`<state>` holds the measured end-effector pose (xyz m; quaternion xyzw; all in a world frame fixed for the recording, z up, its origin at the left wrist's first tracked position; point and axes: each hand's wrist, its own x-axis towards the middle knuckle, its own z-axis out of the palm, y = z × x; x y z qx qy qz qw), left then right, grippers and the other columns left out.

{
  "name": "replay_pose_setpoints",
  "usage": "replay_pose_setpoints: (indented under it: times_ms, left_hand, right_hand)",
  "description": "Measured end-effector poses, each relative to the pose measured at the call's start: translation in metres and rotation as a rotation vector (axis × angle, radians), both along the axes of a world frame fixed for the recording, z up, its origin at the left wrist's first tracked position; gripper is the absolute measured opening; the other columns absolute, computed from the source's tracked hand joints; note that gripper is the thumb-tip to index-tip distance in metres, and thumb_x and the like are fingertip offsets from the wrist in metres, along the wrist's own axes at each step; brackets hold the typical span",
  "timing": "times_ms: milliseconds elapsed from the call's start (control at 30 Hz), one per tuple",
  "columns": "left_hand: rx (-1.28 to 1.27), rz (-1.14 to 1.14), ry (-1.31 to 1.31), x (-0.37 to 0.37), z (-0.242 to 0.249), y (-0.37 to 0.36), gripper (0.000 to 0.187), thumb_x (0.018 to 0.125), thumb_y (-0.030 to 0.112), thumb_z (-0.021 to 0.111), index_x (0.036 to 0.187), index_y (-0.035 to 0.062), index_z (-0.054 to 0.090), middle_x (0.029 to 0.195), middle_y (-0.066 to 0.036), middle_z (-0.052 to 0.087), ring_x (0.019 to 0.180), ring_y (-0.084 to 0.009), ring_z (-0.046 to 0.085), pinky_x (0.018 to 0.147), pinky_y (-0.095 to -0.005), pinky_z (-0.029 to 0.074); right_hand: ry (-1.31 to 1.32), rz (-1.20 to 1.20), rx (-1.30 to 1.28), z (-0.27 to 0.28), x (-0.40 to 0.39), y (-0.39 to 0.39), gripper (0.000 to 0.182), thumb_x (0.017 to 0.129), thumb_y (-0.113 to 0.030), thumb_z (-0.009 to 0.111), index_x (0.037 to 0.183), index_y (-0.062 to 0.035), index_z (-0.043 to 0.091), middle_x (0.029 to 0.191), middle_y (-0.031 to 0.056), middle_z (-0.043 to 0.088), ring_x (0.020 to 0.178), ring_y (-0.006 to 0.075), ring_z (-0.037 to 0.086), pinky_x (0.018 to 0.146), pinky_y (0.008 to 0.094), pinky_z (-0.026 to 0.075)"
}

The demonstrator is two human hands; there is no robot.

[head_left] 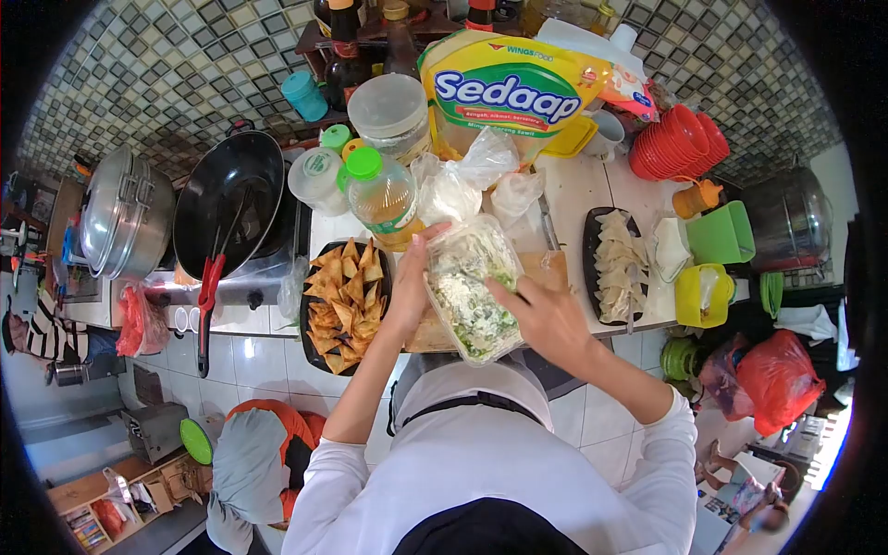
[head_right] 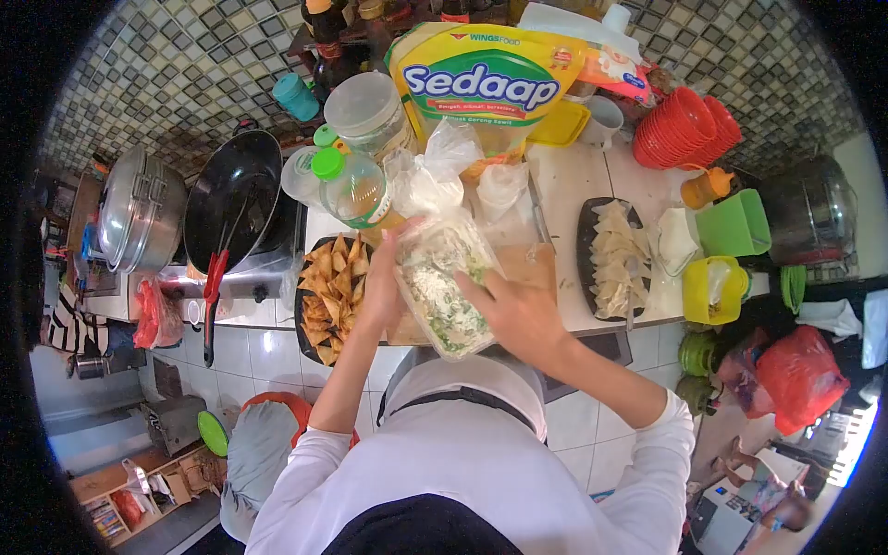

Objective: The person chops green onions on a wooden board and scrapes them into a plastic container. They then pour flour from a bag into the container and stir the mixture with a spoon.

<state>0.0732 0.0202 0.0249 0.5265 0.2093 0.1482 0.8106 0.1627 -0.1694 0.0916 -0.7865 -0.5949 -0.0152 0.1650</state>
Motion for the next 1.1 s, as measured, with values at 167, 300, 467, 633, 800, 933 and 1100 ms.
replay_pose_setpoints:
  times_ms: [167,300,467,633,800,933,1100]
  left_hand:
    - [-0.052,0.021,0.017,0.002,0.008,0.008,0.056,0.101,0.043,0.026,0.126,-0.0019,0.049,0.123,-0.013,0.054,0.112,-0.0189,0.050,0.101,-0.0305,0.035]
    - [0.030,-0.038,0.031,0.004,0.005,0.010,0.055,0.101,0.042,0.027,0.122,-0.0019,0.052,0.118,-0.012,0.056,0.109,-0.0178,0.051,0.098,-0.0290,0.037]
    - [0.006,-0.088,0.041,0.007,0.007,0.008,0.054,0.101,0.042,0.027,0.120,-0.0013,0.054,0.116,-0.011,0.057,0.106,-0.0164,0.052,0.095,-0.0280,0.038]
    - [0.093,-0.131,0.053,0.008,0.021,0.007,0.052,0.101,0.040,0.028,0.117,-0.0002,0.056,0.112,-0.010,0.057,0.103,-0.0155,0.052,0.094,-0.0280,0.039]
    - [0.003,-0.147,0.061,0.010,0.006,0.016,0.052,0.101,0.041,0.028,0.115,-0.0003,0.057,0.112,-0.010,0.058,0.104,-0.0169,0.052,0.096,-0.0287,0.037]
    - [0.103,-0.176,0.099,0.010,0.004,0.014,0.053,0.101,0.042,0.028,0.114,-0.0001,0.058,0.111,-0.011,0.058,0.105,-0.0174,0.052,0.097,-0.0291,0.036]
    - [0.134,-0.204,0.075,0.008,0.005,0.011,0.056,0.100,0.045,0.026,0.117,0.0005,0.057,0.110,-0.011,0.059,0.101,-0.0168,0.054,0.092,-0.0297,0.040]
  right_hand:
    - [-0.038,0.066,-0.118,-0.002,-0.014,-0.029,0.058,0.070,-0.001,0.058,0.125,-0.0181,0.056,0.073,0.0044,0.045,0.055,0.0181,0.055,0.046,0.0321,0.047]
    - [-0.044,0.084,-0.139,0.007,-0.002,-0.038,0.051,0.073,-0.006,0.057,0.123,-0.0154,0.056,0.077,0.0039,0.049,0.058,0.0186,0.057,0.048,0.0309,0.048]
    - [-0.114,-0.008,0.049,0.011,0.011,-0.013,0.052,0.071,-0.008,0.059,0.122,-0.0164,0.057,0.077,0.0029,0.050,0.061,0.0173,0.057,0.049,0.0313,0.048]
    - [-0.203,0.079,0.090,-0.010,0.003,-0.006,0.055,0.071,-0.005,0.060,0.124,-0.0192,0.058,0.068,0.0022,0.040,0.053,0.0170,0.048,0.045,0.0308,0.044]
    - [-0.190,0.169,0.002,-0.010,-0.013,-0.026,0.057,0.070,-0.007,0.059,0.125,-0.0205,0.058,0.068,0.0018,0.039,0.053,0.0157,0.047,0.044,0.0292,0.043]
    - [-0.193,0.103,0.044,0.005,0.002,-0.017,0.056,0.071,-0.007,0.059,0.125,-0.0219,0.057,0.071,0.0019,0.043,0.056,0.0152,0.050,0.045,0.0279,0.044]
    - [-0.170,0.061,0.130,-0.012,0.006,-0.001,0.058,0.069,-0.003,0.060,0.124,-0.0214,0.059,0.067,0.0024,0.038,0.050,0.0163,0.047,0.042,0.0302,0.044]
